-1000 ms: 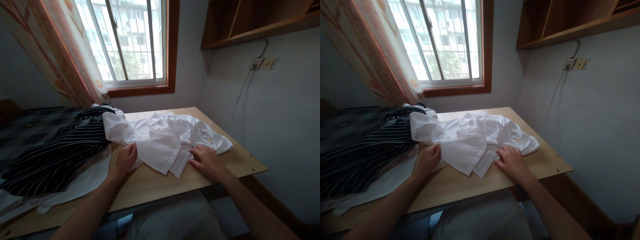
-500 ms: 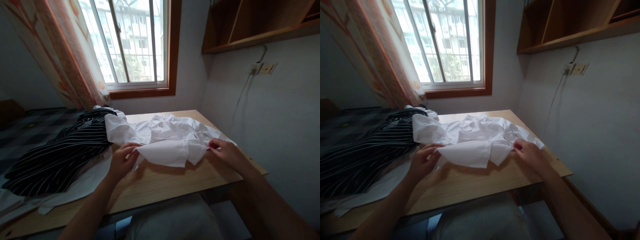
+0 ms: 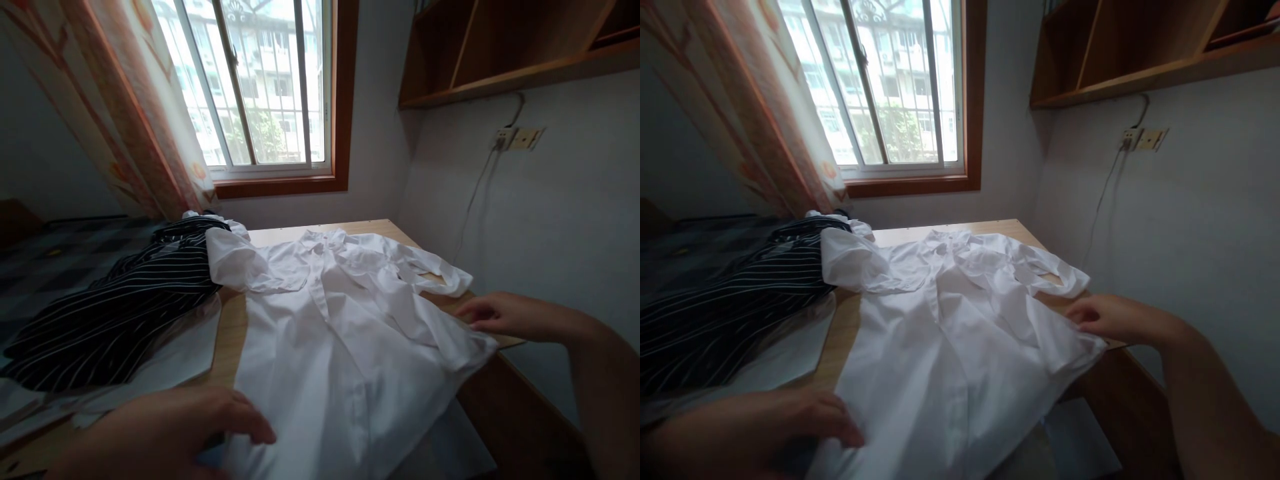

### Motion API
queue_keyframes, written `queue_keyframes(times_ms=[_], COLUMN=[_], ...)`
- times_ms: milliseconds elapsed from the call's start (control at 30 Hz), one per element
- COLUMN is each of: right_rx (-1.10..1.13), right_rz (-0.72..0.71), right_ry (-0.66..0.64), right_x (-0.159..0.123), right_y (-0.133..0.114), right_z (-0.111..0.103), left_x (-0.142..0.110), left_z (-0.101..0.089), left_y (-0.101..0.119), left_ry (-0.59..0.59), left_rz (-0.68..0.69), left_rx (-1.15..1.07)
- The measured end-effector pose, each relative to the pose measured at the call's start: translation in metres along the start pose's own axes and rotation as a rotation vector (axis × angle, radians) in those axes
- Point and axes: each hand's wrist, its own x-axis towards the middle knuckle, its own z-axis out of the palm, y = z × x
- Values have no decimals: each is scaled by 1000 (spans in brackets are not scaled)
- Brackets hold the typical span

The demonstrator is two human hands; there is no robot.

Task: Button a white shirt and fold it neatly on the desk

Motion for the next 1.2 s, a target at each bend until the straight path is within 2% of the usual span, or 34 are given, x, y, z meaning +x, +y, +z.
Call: queue_keyframes(times_ms=[67,100,167,200,300,367,467,567,633,733,800,867,900,967,1033,1067,1100,1133,1200], right_rx=[40,39,-3,-29,-183,-319,-443,-436,-407,-341,-271,-183,-129,4,159,227,277,290,201], right_rz=[-41,-48,-70,-96,-175,-124,-1,7,-45,-191,-311,-393,-426,-449,-389,-333,-275,-232,-182], right_ry=[-186,-186,-100,-52,54,34,-150,-325,-328,-226,-186,-201,-264,-510,-762,-807,-747,-611,-223], right_x=[13,23,51,68,118,144,159,154,145,128,117,109,107,111,125,135,146,158,180], right_y=[-21,-33,-54,-62,-78,-82,-84,-90,-102,-135,-161,-181,-187,-188,-178,-169,-159,-148,-126], right_z=[-3,-3,2,8,31,45,51,44,35,29,32,42,49,61,69,72,73,74,77], left_x=[13,26,63,85,150,182,204,206,205,207,210,213,214,215,216,216,216,216,216], left_z=[-5,-9,-18,-22,-27,-23,-9,4,8,7,3,-3,-5,-8,-8,-7,-5,-3,1], left_y=[9,9,-1,-10,-48,-75,-106,-118,-117,-108,-103,-100,-99,-100,-103,-105,-107,-108,-110], left_ry=[-49,8,188,316,717,792,762,759,721,652,622,594,581,579,611,625,628,618,577], left_rz=[-19,-6,54,48,-129,-252,-259,-265,-326,-388,-409,-418,-414,-388,-345,-321,-297,-277,-255], left_rx=[6,21,90,163,438,540,583,585,579,550,513,476,455,420,423,446,479,516,574])
